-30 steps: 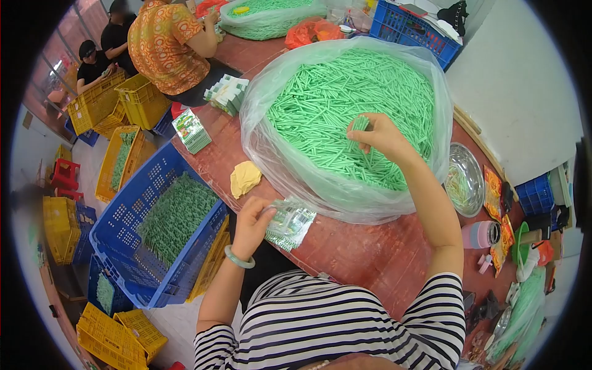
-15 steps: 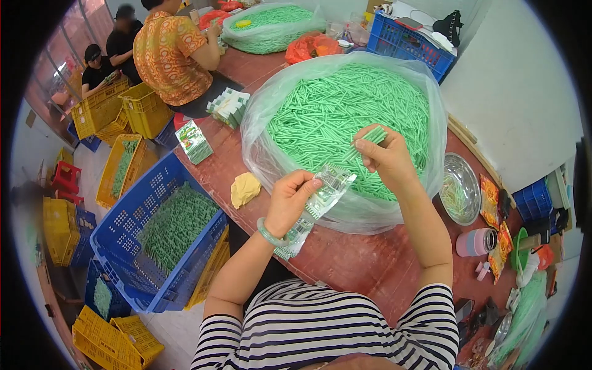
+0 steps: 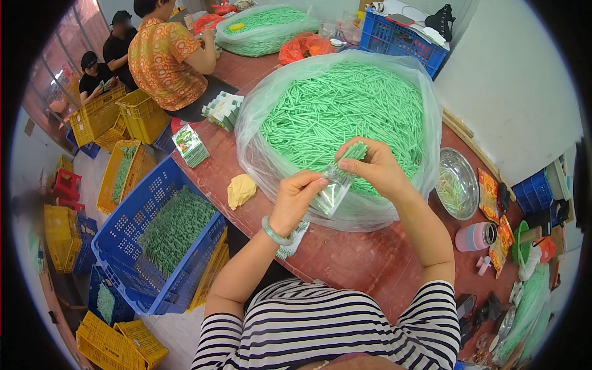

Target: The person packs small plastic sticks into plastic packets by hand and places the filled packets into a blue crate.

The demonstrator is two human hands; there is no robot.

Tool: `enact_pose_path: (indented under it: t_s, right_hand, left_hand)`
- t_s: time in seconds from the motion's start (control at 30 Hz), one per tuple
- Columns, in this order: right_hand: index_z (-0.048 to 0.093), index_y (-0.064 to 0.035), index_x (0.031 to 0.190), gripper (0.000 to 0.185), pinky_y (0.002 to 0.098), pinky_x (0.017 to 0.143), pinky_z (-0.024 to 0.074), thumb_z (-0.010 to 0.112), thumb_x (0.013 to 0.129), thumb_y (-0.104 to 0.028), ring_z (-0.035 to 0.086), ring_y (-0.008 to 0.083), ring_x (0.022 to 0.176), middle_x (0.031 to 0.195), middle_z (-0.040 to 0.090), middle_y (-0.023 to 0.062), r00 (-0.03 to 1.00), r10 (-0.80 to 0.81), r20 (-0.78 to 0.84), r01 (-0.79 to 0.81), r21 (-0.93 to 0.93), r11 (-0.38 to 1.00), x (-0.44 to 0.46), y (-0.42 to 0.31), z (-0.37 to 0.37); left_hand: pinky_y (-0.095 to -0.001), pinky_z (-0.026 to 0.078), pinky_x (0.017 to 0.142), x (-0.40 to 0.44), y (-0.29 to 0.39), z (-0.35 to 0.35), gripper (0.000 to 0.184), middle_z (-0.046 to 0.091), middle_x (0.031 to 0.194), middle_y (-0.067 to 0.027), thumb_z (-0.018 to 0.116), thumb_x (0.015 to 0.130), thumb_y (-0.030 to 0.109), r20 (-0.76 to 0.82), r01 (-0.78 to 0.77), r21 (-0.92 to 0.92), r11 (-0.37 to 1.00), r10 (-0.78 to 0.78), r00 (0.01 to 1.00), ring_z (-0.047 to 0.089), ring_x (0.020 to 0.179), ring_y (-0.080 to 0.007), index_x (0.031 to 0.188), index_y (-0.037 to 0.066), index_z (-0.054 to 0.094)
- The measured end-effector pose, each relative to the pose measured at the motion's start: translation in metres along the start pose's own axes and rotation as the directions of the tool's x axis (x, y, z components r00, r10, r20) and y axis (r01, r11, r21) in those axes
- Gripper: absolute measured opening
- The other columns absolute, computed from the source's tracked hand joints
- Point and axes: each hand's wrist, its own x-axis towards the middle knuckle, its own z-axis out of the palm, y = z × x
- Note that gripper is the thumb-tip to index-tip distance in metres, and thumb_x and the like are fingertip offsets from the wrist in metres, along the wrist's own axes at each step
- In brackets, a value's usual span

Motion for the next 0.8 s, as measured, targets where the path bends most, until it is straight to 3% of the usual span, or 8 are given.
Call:
enact_pose_path:
  t_s: [0.1, 0.2, 0.47, 0.57, 0.6, 0.7, 0.77, 0.8]
  right_hand:
    - [0.067, -0.0052, 0.097, 0.018, 0.0200, 0.058, 0.0406, 0.074, 0.084, -0.015, 0.050, 0.0021, 0.066, 0.082, 0.063, -0.0033, 1.000, 0.029, 0.005, -0.029, -0.068, 0.997, -0.003, -0.001, -0.004]
    - [0.066, -0.0046, 0.100, 0.021, 0.0215, 0.062, 0.0432, 0.073, 0.085, -0.018, 0.053, 0.0048, 0.072, 0.092, 0.064, -0.0003, 0.997, 0.072, 0.023, -0.066, -0.201, 0.977, -0.006, -0.005, -0.009]
    - [0.047, -0.0077, 0.140, 0.052, 0.0337, 0.095, 0.0408, 0.057, 0.095, -0.033, 0.047, 0.0202, 0.117, 0.137, 0.046, 0.0082, 0.991, -0.075, 0.107, 0.107, -0.337, 0.935, -0.003, -0.007, -0.026]
    - [0.041, -0.0083, 0.145, 0.057, 0.0378, 0.102, 0.0366, 0.054, 0.097, -0.036, 0.046, 0.0246, 0.121, 0.137, 0.047, 0.0093, 0.979, -0.163, -0.123, 0.130, -0.244, 0.961, 0.007, -0.008, -0.036]
    - [0.050, -0.0057, 0.137, 0.049, 0.0348, 0.096, 0.0419, 0.060, 0.094, -0.028, 0.051, 0.0211, 0.114, 0.127, 0.055, 0.0097, 0.960, -0.189, -0.208, 0.136, -0.244, 0.960, 0.008, -0.012, -0.034]
    - [0.059, -0.0031, 0.124, 0.037, 0.0290, 0.086, 0.0469, 0.066, 0.089, -0.015, 0.057, 0.0157, 0.103, 0.110, 0.062, 0.0071, 0.996, 0.042, -0.078, -0.064, -0.304, 0.951, 0.011, -0.006, -0.036]
    - [0.066, -0.0020, 0.109, 0.026, 0.0234, 0.069, 0.0465, 0.068, 0.083, -0.005, 0.058, 0.0091, 0.077, 0.087, 0.060, 0.0004, 0.984, -0.092, -0.153, 0.033, -0.354, 0.935, 0.013, 0.001, -0.027]
    - [0.066, -0.0021, 0.109, 0.027, 0.0233, 0.070, 0.0463, 0.067, 0.082, -0.004, 0.057, 0.0095, 0.078, 0.089, 0.060, 0.0009, 0.984, -0.097, -0.153, 0.040, -0.336, 0.941, 0.014, 0.000, -0.021]
  left_hand:
    - [-0.0226, 0.042, 0.071, 0.007, 0.010, 0.009, 0.021, 0.063, 0.090, 0.0011, 0.061, 0.094, 0.012, 0.157, 0.195, -0.279, 0.940, -0.156, 0.975, 0.053, 0.081, -0.0059, 0.108, -0.002, 0.067]
    - [-0.0235, 0.045, 0.076, 0.017, 0.006, 0.009, 0.025, 0.065, 0.096, 0.0006, 0.057, 0.098, 0.017, 0.198, 0.283, -0.371, 0.884, -0.223, 0.955, 0.056, 0.086, -0.0068, 0.114, -0.001, 0.064]
    - [-0.0247, 0.044, 0.081, 0.045, 0.009, 0.032, 0.024, 0.066, 0.096, 0.0004, 0.052, 0.100, 0.021, 0.135, 0.126, -0.397, 0.909, -0.077, 0.988, 0.056, 0.090, -0.0066, 0.104, 0.002, 0.066]
    - [-0.0250, 0.045, 0.080, 0.061, 0.010, 0.036, 0.023, 0.066, 0.095, 0.0004, 0.051, 0.100, 0.021, 0.107, 0.097, -0.393, 0.914, -0.059, 0.992, 0.057, 0.089, -0.0067, 0.103, 0.003, 0.065]
    - [-0.0251, 0.045, 0.079, 0.065, 0.009, 0.037, 0.023, 0.066, 0.095, 0.0004, 0.051, 0.100, 0.021, 0.095, 0.093, -0.386, 0.918, -0.061, 0.994, 0.057, 0.088, -0.0068, 0.103, 0.003, 0.065]
    - [-0.0244, 0.045, 0.079, 0.074, 0.004, 0.035, 0.025, 0.065, 0.094, 0.0011, 0.050, 0.101, 0.022, 0.073, 0.098, -0.371, 0.923, -0.077, 0.994, 0.056, 0.086, -0.0061, 0.107, 0.002, 0.064]
    - [-0.0243, 0.045, 0.072, 0.064, 0.022, 0.032, 0.026, 0.064, 0.094, 0.0017, 0.057, 0.097, 0.022, 0.093, 0.162, -0.340, 0.926, -0.138, 0.986, 0.056, 0.082, -0.0056, 0.111, 0.001, 0.063]
    - [-0.0250, 0.045, 0.068, 0.060, 0.027, 0.025, 0.028, 0.063, 0.089, 0.0014, 0.062, 0.093, 0.020, 0.122, 0.074, -0.189, 0.979, -0.052, 0.991, 0.055, 0.078, -0.0051, 0.114, 0.002, 0.062]
